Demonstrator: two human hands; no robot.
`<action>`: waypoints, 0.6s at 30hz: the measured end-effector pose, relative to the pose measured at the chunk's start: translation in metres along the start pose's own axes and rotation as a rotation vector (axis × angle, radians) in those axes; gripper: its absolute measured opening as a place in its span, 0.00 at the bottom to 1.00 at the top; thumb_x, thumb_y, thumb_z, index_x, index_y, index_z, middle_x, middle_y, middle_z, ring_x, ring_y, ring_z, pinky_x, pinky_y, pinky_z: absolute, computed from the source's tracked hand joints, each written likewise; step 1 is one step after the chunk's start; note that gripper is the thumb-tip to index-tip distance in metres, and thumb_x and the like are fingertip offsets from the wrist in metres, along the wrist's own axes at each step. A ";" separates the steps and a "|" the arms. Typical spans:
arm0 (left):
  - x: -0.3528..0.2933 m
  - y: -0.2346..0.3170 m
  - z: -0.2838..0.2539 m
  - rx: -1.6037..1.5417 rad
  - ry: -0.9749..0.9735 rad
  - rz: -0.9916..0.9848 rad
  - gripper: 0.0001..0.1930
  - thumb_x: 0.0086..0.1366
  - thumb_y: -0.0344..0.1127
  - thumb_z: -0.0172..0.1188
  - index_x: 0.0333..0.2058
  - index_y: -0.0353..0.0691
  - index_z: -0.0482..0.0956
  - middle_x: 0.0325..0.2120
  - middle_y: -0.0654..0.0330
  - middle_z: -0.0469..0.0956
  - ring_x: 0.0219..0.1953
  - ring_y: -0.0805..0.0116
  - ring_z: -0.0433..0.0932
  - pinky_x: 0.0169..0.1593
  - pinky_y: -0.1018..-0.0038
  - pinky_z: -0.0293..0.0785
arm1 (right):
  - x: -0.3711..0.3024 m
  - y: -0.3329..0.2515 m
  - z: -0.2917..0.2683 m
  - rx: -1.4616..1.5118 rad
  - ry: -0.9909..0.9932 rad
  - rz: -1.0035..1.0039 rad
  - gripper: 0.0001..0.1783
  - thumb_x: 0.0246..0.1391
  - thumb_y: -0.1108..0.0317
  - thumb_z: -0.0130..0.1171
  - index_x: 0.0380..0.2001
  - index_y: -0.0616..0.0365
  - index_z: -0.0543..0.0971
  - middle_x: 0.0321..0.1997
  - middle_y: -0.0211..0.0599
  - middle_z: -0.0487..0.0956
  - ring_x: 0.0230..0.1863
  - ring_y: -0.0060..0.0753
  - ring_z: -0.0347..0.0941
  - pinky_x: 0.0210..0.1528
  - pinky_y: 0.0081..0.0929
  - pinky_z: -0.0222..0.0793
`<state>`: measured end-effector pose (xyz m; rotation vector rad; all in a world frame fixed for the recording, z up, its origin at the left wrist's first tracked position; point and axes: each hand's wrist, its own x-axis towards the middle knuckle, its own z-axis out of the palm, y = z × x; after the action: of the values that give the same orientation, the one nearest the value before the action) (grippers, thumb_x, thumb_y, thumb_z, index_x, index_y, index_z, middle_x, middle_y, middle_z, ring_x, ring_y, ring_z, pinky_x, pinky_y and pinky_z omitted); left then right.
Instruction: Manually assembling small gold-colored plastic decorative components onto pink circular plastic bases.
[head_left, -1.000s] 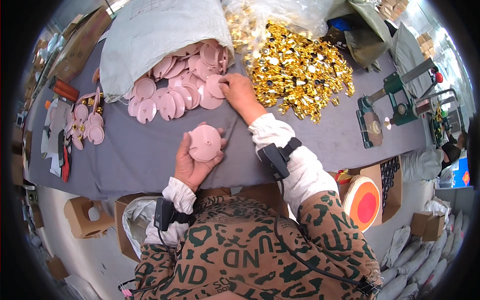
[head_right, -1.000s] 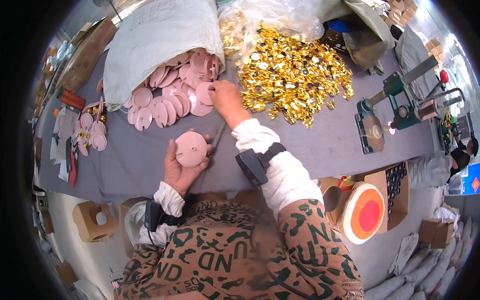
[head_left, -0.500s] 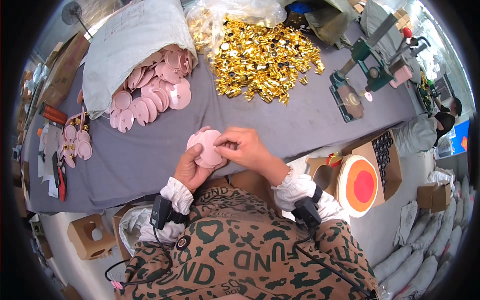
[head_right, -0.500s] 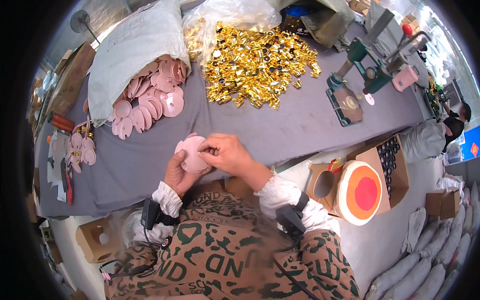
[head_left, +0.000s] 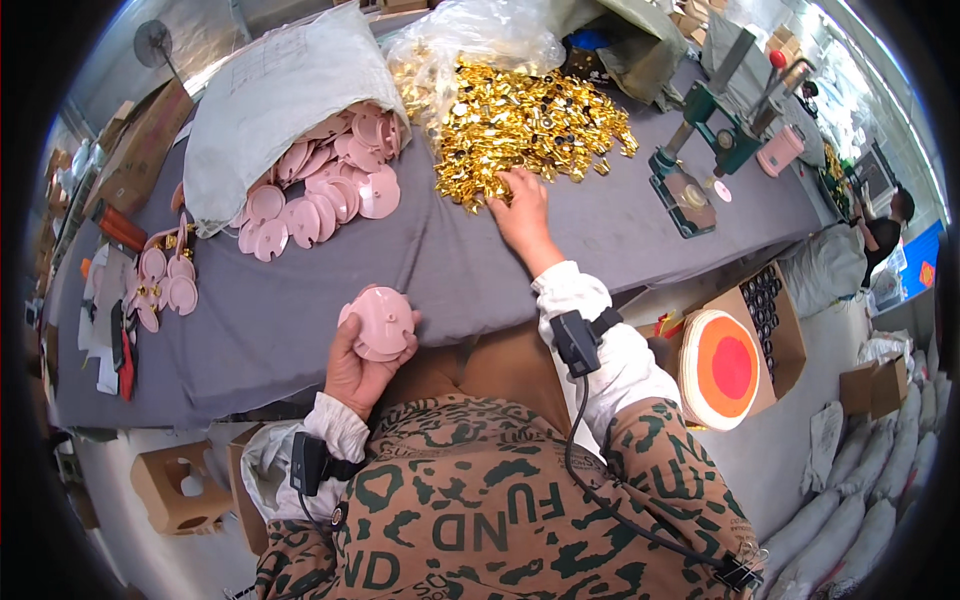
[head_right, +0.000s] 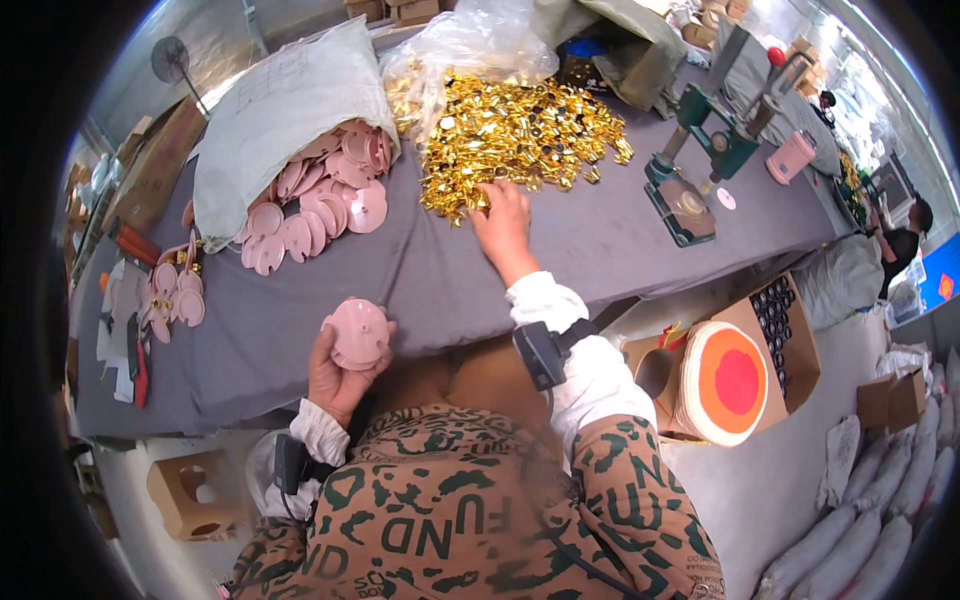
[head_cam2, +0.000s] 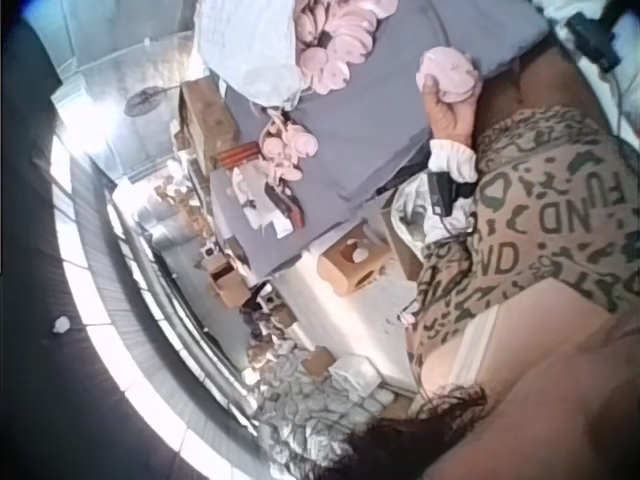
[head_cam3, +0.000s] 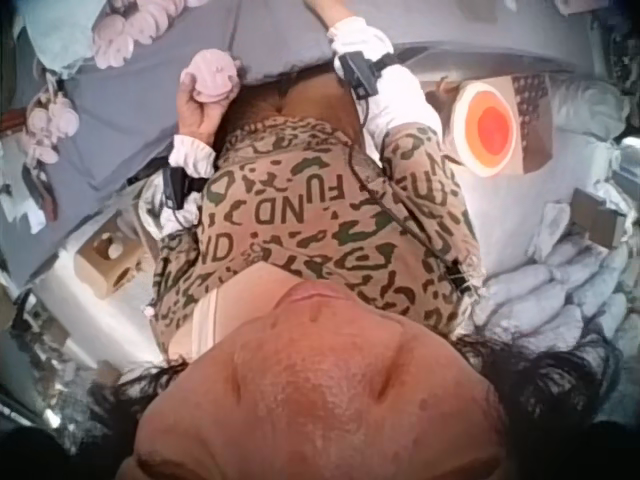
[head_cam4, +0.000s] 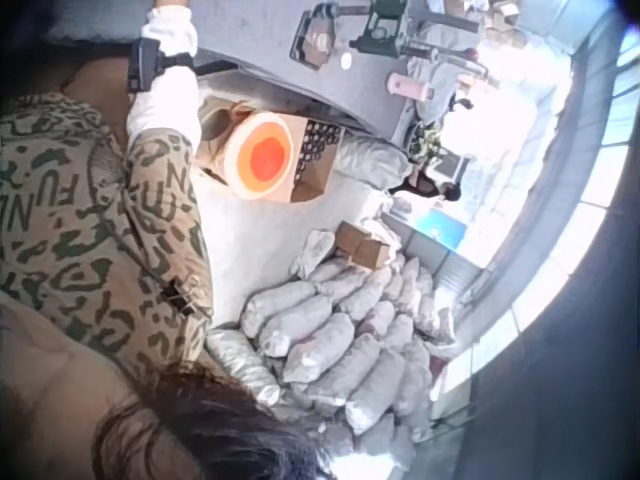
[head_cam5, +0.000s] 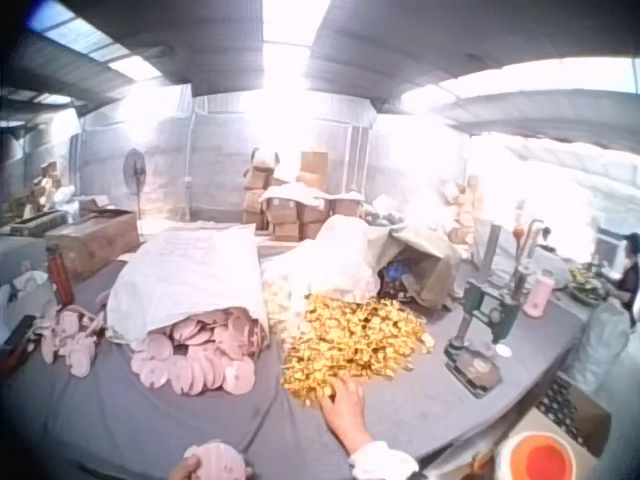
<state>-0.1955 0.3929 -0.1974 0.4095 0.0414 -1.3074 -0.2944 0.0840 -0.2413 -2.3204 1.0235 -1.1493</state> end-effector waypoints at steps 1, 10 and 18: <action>-0.003 0.004 -0.003 -0.015 0.004 0.026 0.31 0.58 0.40 0.66 0.59 0.49 0.65 0.53 0.50 0.70 0.56 0.43 0.69 0.51 0.54 0.74 | -0.002 -0.006 0.002 0.005 -0.038 0.002 0.25 0.44 0.64 0.68 0.49 0.49 0.78 0.57 0.43 0.71 0.57 0.51 0.65 0.61 0.42 0.61; 0.009 0.024 -0.021 -0.067 -0.062 -0.004 0.33 0.57 0.42 0.68 0.60 0.48 0.66 0.57 0.48 0.67 0.59 0.44 0.66 0.54 0.55 0.73 | -0.025 -0.019 -0.023 -0.043 -0.024 -0.092 0.26 0.42 0.59 0.71 0.47 0.52 0.79 0.59 0.43 0.71 0.60 0.51 0.63 0.63 0.42 0.59; 0.032 0.040 -0.022 -0.047 -0.132 -0.089 0.35 0.55 0.41 0.69 0.60 0.51 0.62 0.56 0.47 0.66 0.57 0.43 0.68 0.51 0.54 0.73 | -0.026 -0.022 -0.028 0.080 -0.066 0.023 0.18 0.43 0.69 0.69 0.40 0.55 0.78 0.53 0.41 0.75 0.56 0.48 0.68 0.57 0.38 0.66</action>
<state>-0.1445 0.3780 -0.2149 0.2833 -0.0211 -1.4164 -0.3176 0.1183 -0.2251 -2.2629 0.9602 -1.0778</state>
